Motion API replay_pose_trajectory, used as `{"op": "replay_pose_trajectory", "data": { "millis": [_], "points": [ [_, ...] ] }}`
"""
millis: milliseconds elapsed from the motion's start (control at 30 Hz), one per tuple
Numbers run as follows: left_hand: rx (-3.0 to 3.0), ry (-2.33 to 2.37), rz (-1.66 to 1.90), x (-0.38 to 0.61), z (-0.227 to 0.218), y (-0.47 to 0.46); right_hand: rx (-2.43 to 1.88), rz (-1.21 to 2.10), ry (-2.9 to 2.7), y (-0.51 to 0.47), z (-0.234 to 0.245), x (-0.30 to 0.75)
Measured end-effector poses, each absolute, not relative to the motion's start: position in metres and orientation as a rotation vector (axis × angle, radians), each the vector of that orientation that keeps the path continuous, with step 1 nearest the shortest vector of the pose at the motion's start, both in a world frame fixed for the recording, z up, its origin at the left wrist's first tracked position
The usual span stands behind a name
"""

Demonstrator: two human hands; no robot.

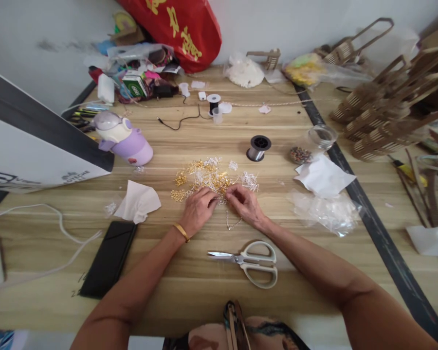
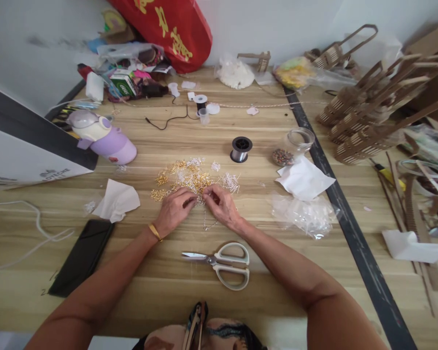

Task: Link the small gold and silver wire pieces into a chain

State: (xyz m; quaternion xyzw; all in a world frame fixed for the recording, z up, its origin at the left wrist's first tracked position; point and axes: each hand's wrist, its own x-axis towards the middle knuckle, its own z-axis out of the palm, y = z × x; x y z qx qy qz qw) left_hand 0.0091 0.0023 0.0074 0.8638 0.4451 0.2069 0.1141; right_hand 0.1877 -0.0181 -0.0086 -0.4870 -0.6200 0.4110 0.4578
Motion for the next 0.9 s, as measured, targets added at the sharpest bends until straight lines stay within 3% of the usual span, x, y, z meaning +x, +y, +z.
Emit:
{"op": "replay_pose_trajectory", "data": {
  "millis": [467, 900],
  "points": [
    [2.632, 1.123, 0.595, 0.012, 0.004, 0.008, -1.222, 1.015, -1.504, -0.018, -0.007, 0.188],
    [2.396, 1.216, 0.817, 0.006, 0.001, 0.017, -1.234, 1.121, -1.426, -0.017, -0.011, 0.19]
  ]
}}
